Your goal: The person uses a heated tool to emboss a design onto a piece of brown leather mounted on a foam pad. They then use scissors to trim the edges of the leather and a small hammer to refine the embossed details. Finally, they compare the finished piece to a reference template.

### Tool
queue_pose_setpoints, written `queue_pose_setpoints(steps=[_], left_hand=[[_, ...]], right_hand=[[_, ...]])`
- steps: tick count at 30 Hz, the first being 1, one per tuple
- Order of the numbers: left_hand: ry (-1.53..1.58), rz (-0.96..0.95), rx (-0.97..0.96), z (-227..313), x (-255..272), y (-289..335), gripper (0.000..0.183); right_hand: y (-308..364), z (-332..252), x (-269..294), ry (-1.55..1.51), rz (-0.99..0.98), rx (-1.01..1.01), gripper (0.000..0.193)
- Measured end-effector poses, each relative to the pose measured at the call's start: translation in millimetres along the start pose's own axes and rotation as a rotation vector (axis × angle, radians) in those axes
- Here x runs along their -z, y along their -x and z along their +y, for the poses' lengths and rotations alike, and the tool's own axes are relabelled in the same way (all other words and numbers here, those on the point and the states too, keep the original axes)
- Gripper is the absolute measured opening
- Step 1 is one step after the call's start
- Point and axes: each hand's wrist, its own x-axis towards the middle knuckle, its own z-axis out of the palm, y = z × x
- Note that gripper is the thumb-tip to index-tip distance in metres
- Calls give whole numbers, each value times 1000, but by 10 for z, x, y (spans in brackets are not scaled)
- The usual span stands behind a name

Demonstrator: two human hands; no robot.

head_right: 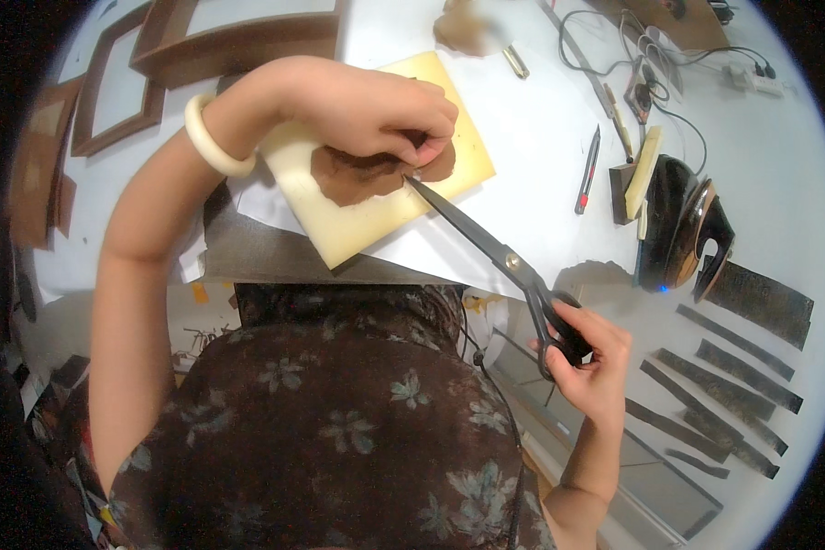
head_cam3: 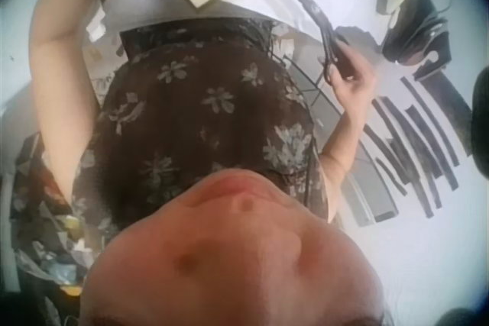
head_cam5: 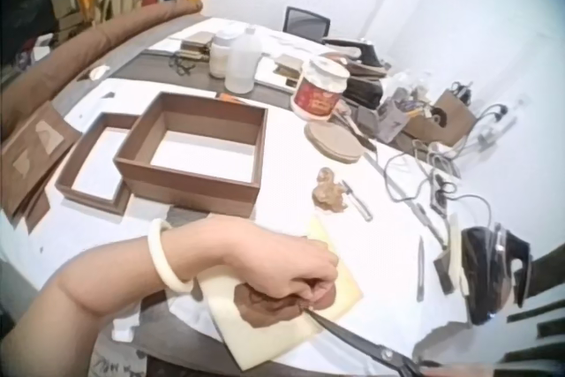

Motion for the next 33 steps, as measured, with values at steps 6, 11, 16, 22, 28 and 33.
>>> queue_pose_setpoints(steps=[6,11,16,22,28,33], left_hand=[[107,-37,67,189,141,37,6],[-99,321,-22,576,323,287,11],[-511,615,161,915,-117,611,10],[-358,863,281,1141,-1024,624,14],[-403,1039,300,981,-1328,442,21],[-439,1062,322,927,-1416,372,28]], right_hand=[[56,656,-325,-56,468,-116,38],[-293,1063,-741,136,501,-78,43],[-469,978,-737,387,455,10,39],[-767,167,-750,135,462,317,24],[-1328,-213,-1359,-230,359,481,21],[-1421,-204,-1366,-242,337,450,20]])
